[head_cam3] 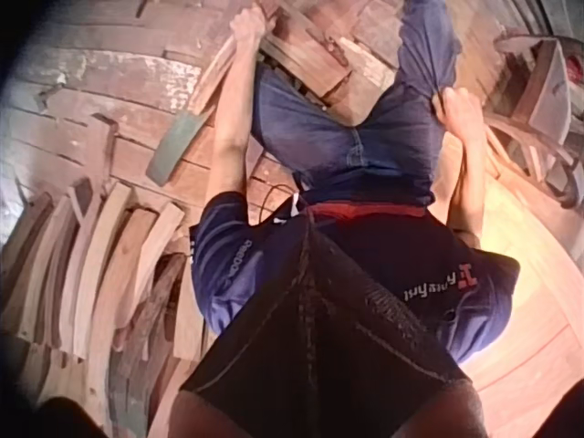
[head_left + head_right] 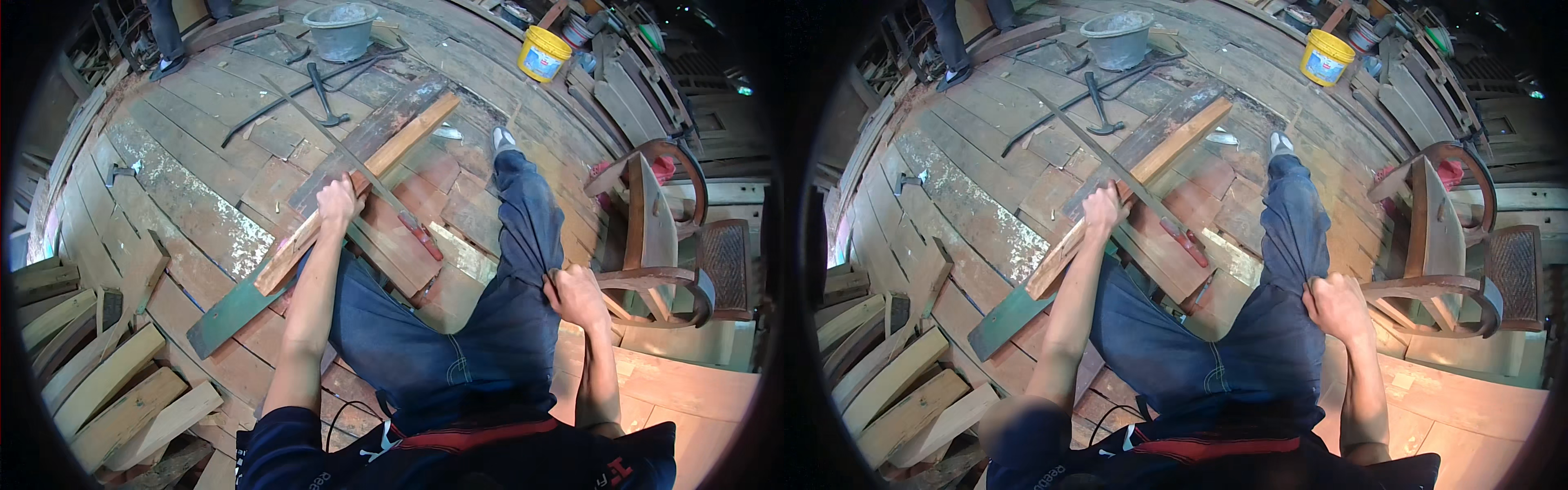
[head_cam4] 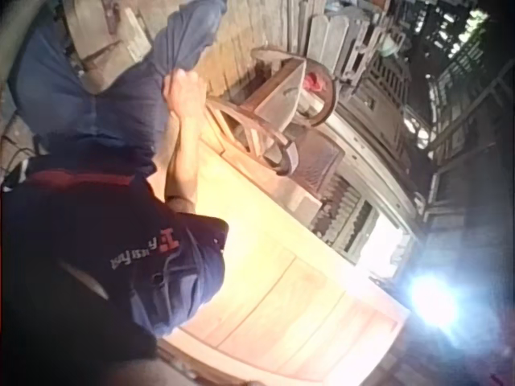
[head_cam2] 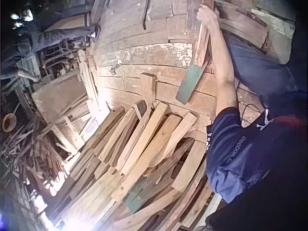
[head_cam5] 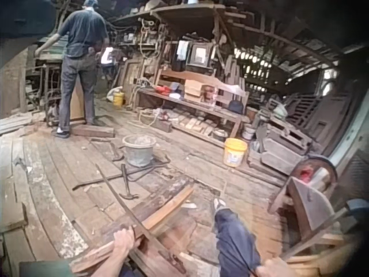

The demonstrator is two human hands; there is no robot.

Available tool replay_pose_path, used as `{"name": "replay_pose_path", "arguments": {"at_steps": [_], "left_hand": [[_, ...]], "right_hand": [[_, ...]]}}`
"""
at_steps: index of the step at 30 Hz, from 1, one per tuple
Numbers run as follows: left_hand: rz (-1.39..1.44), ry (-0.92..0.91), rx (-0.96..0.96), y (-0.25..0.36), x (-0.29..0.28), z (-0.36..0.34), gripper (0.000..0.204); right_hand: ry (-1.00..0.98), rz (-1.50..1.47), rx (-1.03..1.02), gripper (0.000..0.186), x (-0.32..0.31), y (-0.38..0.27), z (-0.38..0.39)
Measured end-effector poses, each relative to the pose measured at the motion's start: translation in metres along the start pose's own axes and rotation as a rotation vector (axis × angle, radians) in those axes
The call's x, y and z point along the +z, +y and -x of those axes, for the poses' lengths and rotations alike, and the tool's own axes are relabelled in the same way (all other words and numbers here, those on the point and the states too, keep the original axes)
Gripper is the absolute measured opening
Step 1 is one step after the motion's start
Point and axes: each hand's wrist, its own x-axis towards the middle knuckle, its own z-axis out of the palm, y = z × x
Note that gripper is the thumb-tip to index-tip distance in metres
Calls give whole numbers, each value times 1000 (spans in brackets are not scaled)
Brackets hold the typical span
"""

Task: Use a handsaw to cut through a piece of lumber.

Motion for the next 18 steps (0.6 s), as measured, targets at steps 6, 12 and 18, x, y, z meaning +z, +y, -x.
{"name": "replay_pose_path", "arguments": {"at_steps": [6, 12, 18], "left_hand": [[5, 0, 11, 3, 7, -4, 64], [3, 29, 2, -1, 8, -1, 66], [27, 5, 6, 6, 6, -2, 65]], "right_hand": [[-24, 30, 128, 24, -10, -5, -11], [266, -272, 49, 17, -17, -49, -43], [254, -544, -195, 24, -1, -80, -69]]}}
